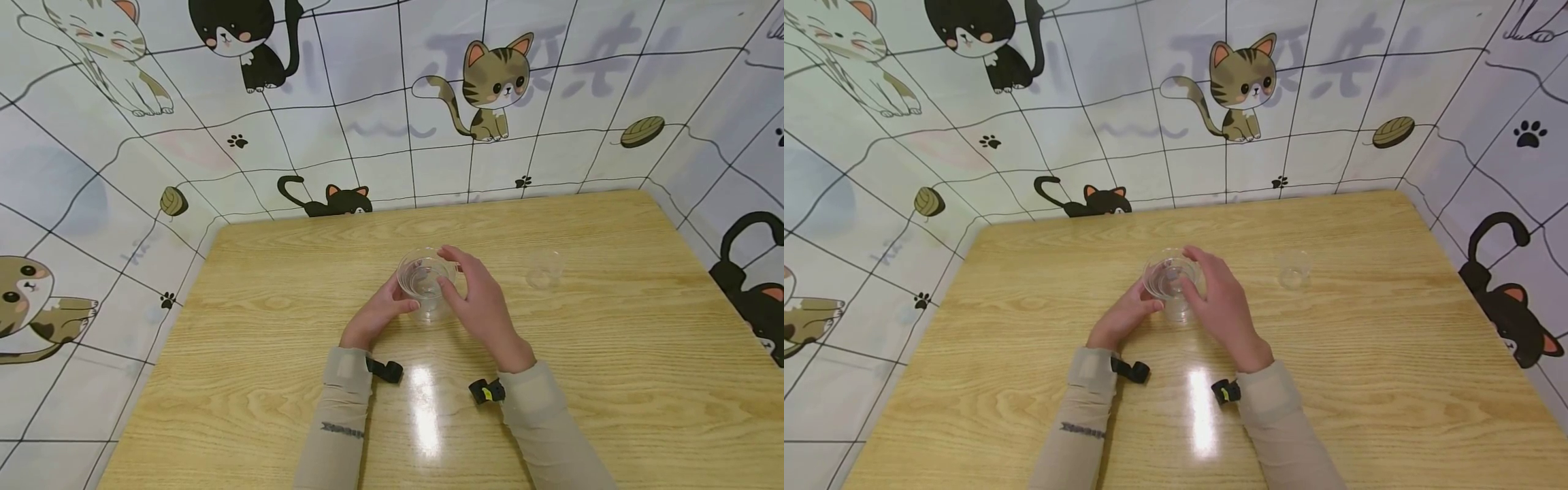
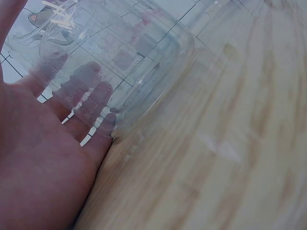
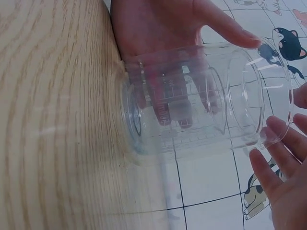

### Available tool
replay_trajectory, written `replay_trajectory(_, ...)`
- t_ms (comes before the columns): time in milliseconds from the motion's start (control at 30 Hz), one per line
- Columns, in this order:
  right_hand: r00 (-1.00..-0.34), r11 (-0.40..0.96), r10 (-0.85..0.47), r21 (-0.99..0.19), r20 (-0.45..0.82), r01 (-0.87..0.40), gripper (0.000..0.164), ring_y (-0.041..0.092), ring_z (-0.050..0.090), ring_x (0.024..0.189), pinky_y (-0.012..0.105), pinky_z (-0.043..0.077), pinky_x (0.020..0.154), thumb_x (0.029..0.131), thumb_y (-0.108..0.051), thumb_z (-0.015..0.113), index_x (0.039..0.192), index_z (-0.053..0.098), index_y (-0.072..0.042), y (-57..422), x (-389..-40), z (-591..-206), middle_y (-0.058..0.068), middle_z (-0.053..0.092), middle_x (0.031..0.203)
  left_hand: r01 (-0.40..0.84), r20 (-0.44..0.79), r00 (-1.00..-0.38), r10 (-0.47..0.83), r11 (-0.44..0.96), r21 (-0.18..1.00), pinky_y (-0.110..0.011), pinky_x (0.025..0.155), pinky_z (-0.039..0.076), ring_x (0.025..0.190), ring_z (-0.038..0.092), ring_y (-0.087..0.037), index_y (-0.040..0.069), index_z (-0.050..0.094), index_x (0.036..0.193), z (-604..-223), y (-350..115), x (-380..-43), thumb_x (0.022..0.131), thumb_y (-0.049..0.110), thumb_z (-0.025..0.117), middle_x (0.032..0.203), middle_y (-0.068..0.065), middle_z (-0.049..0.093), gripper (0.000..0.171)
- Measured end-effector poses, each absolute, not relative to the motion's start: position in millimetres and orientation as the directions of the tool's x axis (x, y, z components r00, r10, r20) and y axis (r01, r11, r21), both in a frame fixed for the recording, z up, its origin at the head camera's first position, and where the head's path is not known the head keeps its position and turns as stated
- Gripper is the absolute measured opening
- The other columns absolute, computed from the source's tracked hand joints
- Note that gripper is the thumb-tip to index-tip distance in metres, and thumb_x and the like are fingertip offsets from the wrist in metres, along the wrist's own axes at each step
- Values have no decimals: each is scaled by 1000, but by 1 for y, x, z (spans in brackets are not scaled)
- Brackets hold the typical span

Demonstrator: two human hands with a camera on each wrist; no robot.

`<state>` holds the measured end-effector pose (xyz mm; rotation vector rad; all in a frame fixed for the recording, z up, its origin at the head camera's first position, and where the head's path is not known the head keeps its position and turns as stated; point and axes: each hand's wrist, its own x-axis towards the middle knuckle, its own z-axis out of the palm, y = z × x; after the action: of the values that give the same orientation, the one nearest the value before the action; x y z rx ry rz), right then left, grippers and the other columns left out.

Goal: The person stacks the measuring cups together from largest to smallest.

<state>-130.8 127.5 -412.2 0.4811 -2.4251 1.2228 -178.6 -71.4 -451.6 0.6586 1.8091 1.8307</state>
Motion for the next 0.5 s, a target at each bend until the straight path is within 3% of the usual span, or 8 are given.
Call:
replay_trajectory(267, -863, 551, -105, -694, 494, -464, 46, 19, 46, 111, 37, 40, 89, 90, -25, 52, 133, 39, -16, 131, -131, -410, 0, 49, 125, -12, -1, -777, 630, -14, 1000, -38, 103, 25, 130, 26, -17, 21, 14, 144, -452, -71, -178, 78, 32, 69, 143, 4, 27, 87)
replay_trajectory(500, -877, 554, -60, -715, 476, -426, 46, 22, 47, 110, 40, 39, 89, 90, -26, 52, 133, 39, -17, 137, -131, -408, -1, 48, 125, -19, -12, -784, 620, -6, 1000, -36, 105, 20, 130, 25, -13, 26, 14, 143, -452, -71, -178, 80, 24, 67, 143, 6, 26, 82)
